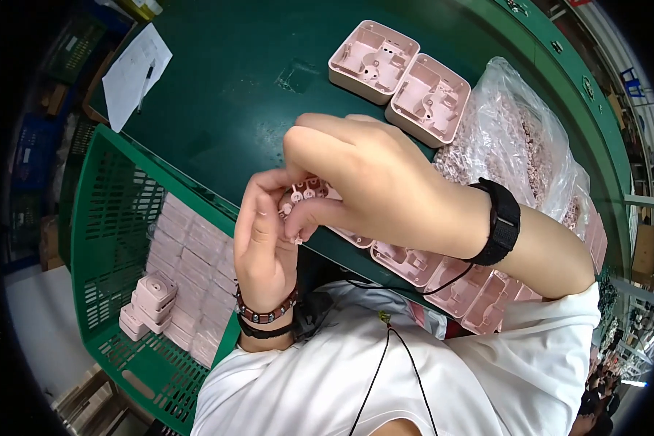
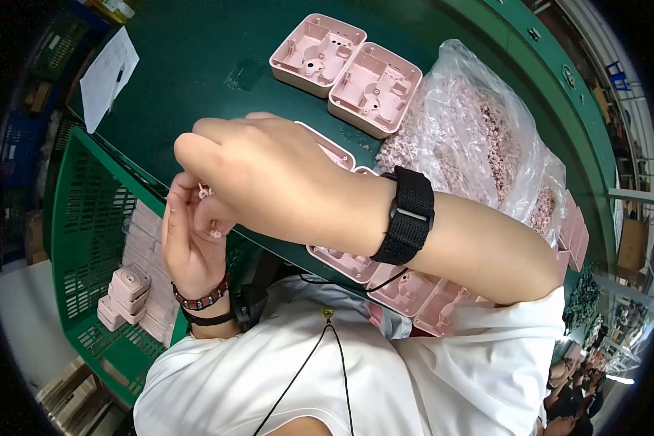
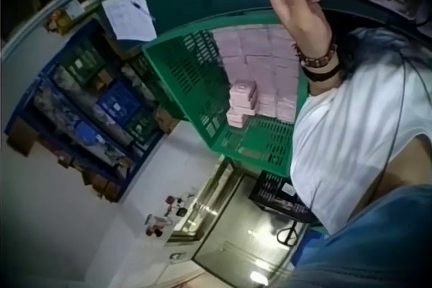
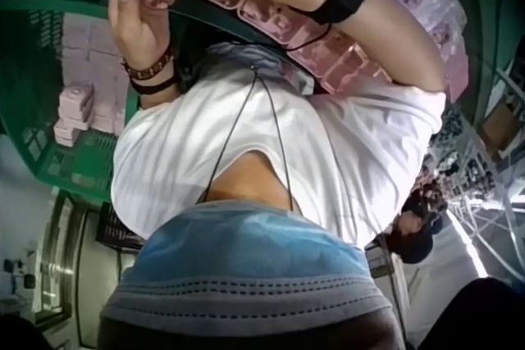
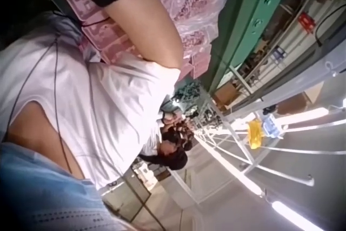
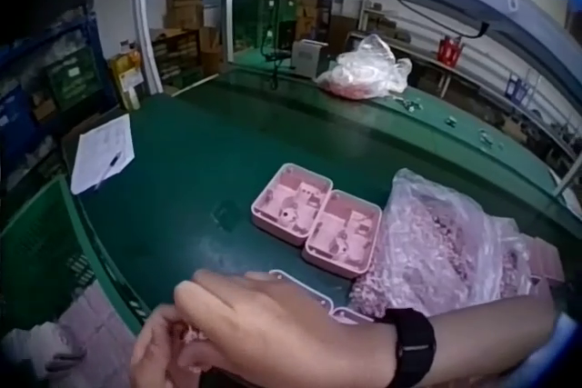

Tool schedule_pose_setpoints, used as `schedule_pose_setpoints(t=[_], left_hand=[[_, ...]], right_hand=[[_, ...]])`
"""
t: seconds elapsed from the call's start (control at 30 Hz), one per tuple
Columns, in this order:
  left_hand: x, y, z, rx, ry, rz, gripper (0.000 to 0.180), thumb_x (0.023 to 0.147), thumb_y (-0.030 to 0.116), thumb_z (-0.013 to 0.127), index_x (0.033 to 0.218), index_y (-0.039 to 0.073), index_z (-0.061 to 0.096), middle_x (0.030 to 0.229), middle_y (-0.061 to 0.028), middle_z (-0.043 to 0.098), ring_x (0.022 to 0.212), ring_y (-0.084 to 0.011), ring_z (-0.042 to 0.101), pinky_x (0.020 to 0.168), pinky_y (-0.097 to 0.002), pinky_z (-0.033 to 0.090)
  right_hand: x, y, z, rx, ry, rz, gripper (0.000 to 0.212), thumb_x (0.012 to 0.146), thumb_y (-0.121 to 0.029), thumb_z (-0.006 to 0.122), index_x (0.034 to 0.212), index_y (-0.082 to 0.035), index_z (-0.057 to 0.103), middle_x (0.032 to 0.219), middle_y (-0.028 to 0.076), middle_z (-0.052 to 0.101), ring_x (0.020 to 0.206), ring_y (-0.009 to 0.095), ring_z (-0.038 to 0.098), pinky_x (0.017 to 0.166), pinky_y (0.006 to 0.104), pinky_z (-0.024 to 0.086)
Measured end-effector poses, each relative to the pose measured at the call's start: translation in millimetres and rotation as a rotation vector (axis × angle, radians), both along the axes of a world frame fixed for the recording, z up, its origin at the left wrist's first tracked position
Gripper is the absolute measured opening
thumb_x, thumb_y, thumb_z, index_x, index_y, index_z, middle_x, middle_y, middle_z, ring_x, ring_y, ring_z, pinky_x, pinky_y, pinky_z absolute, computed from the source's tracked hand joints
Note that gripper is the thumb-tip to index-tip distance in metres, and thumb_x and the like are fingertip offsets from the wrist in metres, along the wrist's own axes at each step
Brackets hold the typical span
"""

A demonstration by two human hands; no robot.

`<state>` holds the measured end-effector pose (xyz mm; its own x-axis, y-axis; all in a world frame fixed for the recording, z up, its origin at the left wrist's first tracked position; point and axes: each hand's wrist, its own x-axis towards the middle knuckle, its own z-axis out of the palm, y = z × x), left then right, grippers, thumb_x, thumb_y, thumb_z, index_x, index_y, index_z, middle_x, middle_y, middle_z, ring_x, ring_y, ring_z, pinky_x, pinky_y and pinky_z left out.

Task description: The person arranges pink plastic housings on the table, retrieves small pink components from a bag, and presses them into the housings by hand. They then stack the housings together and place them into a green plastic crate.

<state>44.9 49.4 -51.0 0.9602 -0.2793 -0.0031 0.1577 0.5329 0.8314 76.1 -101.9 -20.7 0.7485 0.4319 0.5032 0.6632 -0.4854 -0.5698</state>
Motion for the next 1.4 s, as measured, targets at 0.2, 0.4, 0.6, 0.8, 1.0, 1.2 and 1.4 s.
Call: schedule_pose_setpoints(t=[0.2,0.4,0.6,0.8,1.0,1.2,1.4], left_hand=[[2.3,3.4,-7.7,0.062,-0.09,-0.121,0.014,0.092,0.015,0.047,0.094,0.002,0.041,0.084,-0.0048,0.049,0.066,-0.0065,0.038,0.058,-0.0205,0.031],[3.0,-1.4,-10.4,0.084,-0.07,0.038,0.015,0.092,0.015,0.047,0.089,0.004,0.038,0.083,-0.0051,0.046,0.062,-0.0072,0.037,0.053,-0.0209,0.031],[2.2,0.6,-16.0,0.159,-0.19,0.062,0.017,0.092,0.018,0.046,0.09,0.004,0.038,0.084,-0.0055,0.044,0.058,-0.0077,0.037,0.051,-0.0213,0.03],[6.2,-6.1,-12.2,0.012,-0.108,0.339,0.018,0.094,0.023,0.039,0.092,0.005,0.04,0.085,-0.0064,0.041,0.057,-0.0098,0.036,0.049,-0.0216,0.028],[6.6,5.4,-13.8,-0.169,-0.278,0.58,0.016,0.094,0.02,0.035,0.092,0.005,0.039,0.082,-0.0054,0.037,0.055,-0.0115,0.034,0.048,-0.022,0.026],[6.5,-0.3,-15.9,-0.157,-0.341,0.565,0.013,0.093,0.015,0.034,0.088,0.004,0.037,0.078,-0.0047,0.034,0.053,-0.0118,0.034,0.047,-0.0217,0.026],[7.3,0.9,-16.9,-0.158,-0.365,0.575,0.011,0.092,0.013,0.036,0.086,0.004,0.036,0.077,-0.0048,0.033,0.052,-0.0122,0.033,0.047,-0.022,0.026]], right_hand=[[-9.9,-5.4,3.8,-0.196,-0.046,0.021,0.022,0.07,-0.019,0.066,0.078,-0.009,0.047,0.07,0.006,0.046,0.062,0.022,0.051,0.055,0.0307,0.037],[-5.7,-7.2,-7.4,-0.127,-0.154,-0.024,0.02,0.07,-0.019,0.064,0.073,-0.009,0.047,0.071,0.002,0.046,0.062,0.018,0.05,0.058,0.0287,0.035],[-1.1,-7.2,0.3,-0.154,-0.192,0.036,0.016,0.071,-0.017,0.064,0.072,-0.009,0.05,0.072,0.001,0.047,0.063,0.016,0.05,0.059,0.0274,0.034],[64.8,-49.3,10.1,-0.346,-0.134,-0.178,0.01,0.077,-0.017,0.061,0.072,-0.009,0.058,0.077,0.004,0.053,0.072,0.016,0.056,0.061,0.0271,0.038],[145.1,-155.3,-33.9,-0.837,0.109,-0.625,0.01,0.068,-0.02,0.067,0.075,-0.014,0.065,0.084,0.003,0.056,0.088,0.019,0.055,0.071,0.0325,0.042],[149.2,-147.4,-66.9,-0.95,-0.043,-0.496,0.007,0.065,-0.018,0.067,0.072,-0.015,0.068,0.089,0.001,0.051,0.093,0.02,0.048,0.074,0.0317,0.041],[156.0,-146.7,-69.2,-0.975,-0.03,-0.527,0.007,0.064,-0.018,0.069,0.07,-0.015,0.068,0.089,0.001,0.05,0.095,0.019,0.046,0.074,0.031,0.04]])
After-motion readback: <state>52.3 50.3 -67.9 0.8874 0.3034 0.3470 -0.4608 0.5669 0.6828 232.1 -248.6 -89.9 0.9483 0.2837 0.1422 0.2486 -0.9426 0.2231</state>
